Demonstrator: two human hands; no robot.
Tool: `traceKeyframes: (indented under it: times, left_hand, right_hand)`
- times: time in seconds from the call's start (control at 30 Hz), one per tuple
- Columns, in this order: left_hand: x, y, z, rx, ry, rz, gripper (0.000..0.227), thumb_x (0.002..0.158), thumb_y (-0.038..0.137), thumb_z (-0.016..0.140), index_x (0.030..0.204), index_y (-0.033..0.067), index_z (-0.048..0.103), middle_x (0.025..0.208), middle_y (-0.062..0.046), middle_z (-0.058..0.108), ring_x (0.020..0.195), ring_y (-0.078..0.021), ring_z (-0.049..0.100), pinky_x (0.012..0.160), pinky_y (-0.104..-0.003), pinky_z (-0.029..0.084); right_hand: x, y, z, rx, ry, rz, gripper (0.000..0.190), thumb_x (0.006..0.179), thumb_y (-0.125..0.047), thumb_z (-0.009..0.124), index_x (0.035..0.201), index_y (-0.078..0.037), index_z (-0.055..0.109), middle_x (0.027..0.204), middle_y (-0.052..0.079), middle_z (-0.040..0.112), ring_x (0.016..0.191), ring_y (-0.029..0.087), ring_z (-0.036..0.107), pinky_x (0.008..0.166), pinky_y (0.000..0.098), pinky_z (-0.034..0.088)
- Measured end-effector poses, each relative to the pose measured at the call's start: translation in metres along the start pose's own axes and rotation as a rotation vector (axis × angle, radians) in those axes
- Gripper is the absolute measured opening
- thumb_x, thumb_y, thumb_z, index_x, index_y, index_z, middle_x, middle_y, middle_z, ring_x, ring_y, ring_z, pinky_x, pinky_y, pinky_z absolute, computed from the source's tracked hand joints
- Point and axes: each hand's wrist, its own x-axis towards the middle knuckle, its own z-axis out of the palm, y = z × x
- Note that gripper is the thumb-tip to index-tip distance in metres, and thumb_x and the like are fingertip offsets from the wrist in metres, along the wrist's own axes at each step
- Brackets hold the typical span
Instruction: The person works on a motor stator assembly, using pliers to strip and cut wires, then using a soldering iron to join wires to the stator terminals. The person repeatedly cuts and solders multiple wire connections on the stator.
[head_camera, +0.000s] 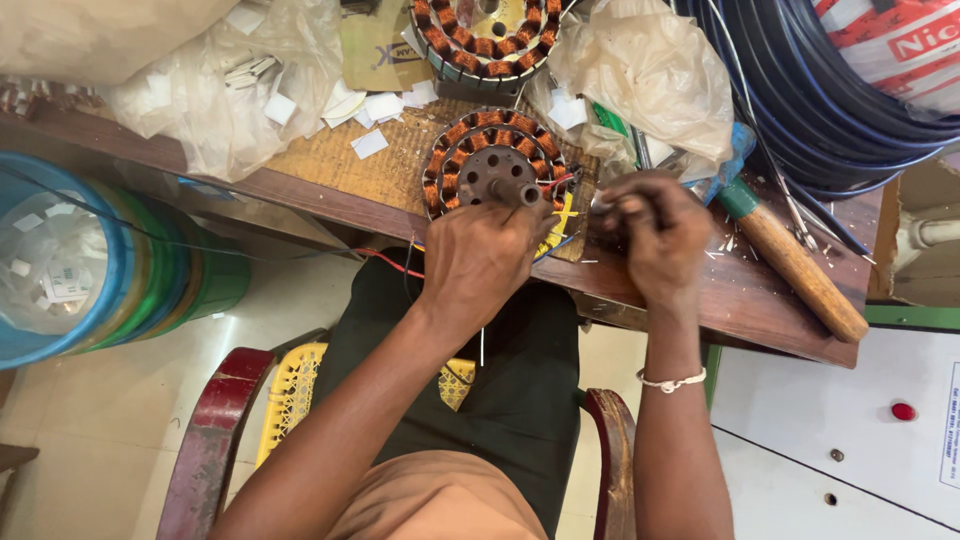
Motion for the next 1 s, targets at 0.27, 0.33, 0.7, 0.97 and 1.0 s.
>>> traceKeyframes:
  times: [0.27,0.33,0.7,0.97,1.0]
  left_hand:
    - [0.0,0.001,-0.001,0.008,0.004,0.004,0.014,0.093,0.019,0.078,0.092,0.006,0.073,0.073,-0.009,0.067,0.065,-0.0264,0.068,0.057,-0.041,0.051]
    - [-0.001,0.0,-0.001,0.014,0.014,0.008,0.013,0.091,0.019,0.078,0.092,0.007,0.074,0.072,-0.009,0.067,0.065,-0.0265,0.068,0.057,-0.042,0.051]
    - [0.001,0.005,-0.002,0.0,0.02,-0.019,0.013,0.094,0.022,0.077,0.098,0.0108,0.072,0.074,-0.007,0.069,0.065,-0.0268,0.069,0.058,-0.042,0.051]
    - [0.011,0.021,-0.005,-0.112,-0.053,-0.105,0.019,0.094,0.026,0.074,0.11,0.0147,0.072,0.08,-0.01,0.073,0.064,-0.0305,0.07,0.055,-0.044,0.051]
    - [0.012,0.024,-0.004,-0.111,-0.057,-0.104,0.019,0.094,0.026,0.073,0.109,0.0145,0.072,0.081,-0.01,0.073,0.065,-0.0308,0.07,0.054,-0.044,0.051]
  right_hand:
    - [-0.003,-0.002,0.0,-0.192,-0.099,-0.265,0.016,0.094,-0.003,0.078,0.106,0.001,0.069,0.104,0.01,0.073,0.095,0.017,0.071,0.084,0.0282,0.058]
    - [-0.003,-0.003,0.001,-0.202,-0.101,-0.205,0.012,0.096,-0.002,0.078,0.105,0.0,0.069,0.102,0.009,0.074,0.091,0.015,0.071,0.081,0.0271,0.057]
    - [0.0,-0.005,0.002,-0.184,-0.172,-0.105,0.008,0.097,0.001,0.073,0.103,0.002,0.069,0.099,0.009,0.074,0.085,0.012,0.068,0.074,0.0258,0.057]
    - [0.002,-0.003,0.0,-0.143,-0.189,-0.114,0.008,0.096,0.004,0.071,0.104,0.004,0.069,0.1,0.01,0.075,0.086,0.012,0.07,0.076,0.026,0.058]
    - [0.003,-0.003,-0.001,-0.17,-0.187,-0.151,0.008,0.096,0.005,0.071,0.104,0.004,0.069,0.1,0.01,0.075,0.089,0.013,0.07,0.078,0.0264,0.057]
